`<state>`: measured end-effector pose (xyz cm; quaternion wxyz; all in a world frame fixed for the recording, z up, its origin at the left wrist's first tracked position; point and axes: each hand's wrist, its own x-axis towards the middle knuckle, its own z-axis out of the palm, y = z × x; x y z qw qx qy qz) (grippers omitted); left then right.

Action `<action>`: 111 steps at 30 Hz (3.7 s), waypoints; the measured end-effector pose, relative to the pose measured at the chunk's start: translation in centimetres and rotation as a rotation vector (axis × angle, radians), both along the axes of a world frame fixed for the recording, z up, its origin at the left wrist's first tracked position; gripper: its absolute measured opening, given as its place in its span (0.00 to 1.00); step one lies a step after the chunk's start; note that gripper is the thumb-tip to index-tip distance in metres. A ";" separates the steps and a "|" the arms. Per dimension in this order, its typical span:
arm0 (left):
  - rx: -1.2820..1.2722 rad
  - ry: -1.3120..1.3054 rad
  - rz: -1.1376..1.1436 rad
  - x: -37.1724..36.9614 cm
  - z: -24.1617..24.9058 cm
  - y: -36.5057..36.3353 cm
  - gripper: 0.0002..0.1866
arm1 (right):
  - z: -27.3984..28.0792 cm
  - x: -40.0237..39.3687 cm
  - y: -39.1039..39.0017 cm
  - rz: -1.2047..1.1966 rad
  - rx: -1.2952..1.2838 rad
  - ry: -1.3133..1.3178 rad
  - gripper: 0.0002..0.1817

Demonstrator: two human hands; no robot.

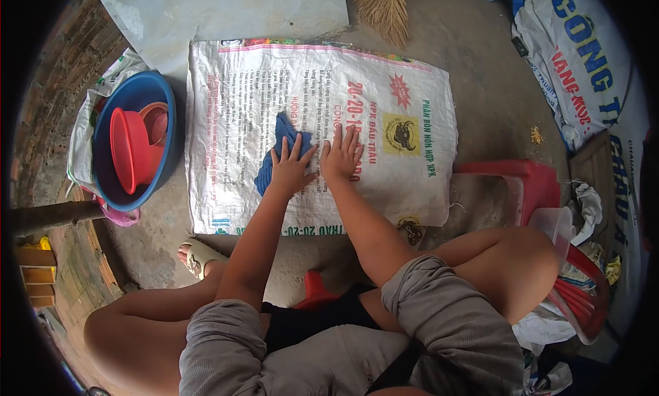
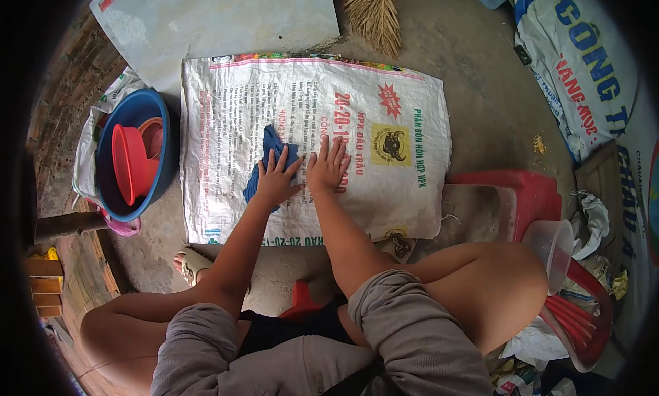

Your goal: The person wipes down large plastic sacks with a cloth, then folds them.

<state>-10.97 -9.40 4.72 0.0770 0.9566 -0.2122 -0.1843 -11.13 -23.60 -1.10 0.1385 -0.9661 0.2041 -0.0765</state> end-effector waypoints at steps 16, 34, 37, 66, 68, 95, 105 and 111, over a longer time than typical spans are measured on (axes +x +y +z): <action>-0.936 -0.375 0.795 8.0 -6.0 11.9 0.30 | -0.3 0.1 0.5 0.012 -0.115 -0.040 0.32; -0.427 -0.385 0.004 10.7 -3.9 2.4 0.28 | -0.1 0.3 0.3 0.031 -0.108 -0.024 0.34; -0.381 -0.520 0.322 12.7 -4.6 8.4 0.26 | -0.1 0.3 0.4 0.033 -0.113 -0.031 0.33; -0.218 -0.594 1.086 3.3 -5.0 18.9 0.31 | -0.4 -0.2 0.1 0.070 -0.113 -0.103 0.33; -0.261 -0.681 1.051 2.7 -3.2 17.2 0.32 | -0.3 -0.2 0.1 0.063 -0.131 -0.090 0.33; -1.684 0.145 0.951 4.9 1.4 6.5 0.27 | 9.0 5.5 3.5 0.018 1.372 0.019 0.41; -1.131 0.145 0.422 7.8 7.6 -1.0 0.37 | 13.1 11.4 -4.9 -0.031 1.372 -0.393 0.21; -0.150 0.076 0.425 7.3 -2.2 -1.2 0.32 | 8.2 11.1 -2.6 0.182 0.593 -0.391 0.28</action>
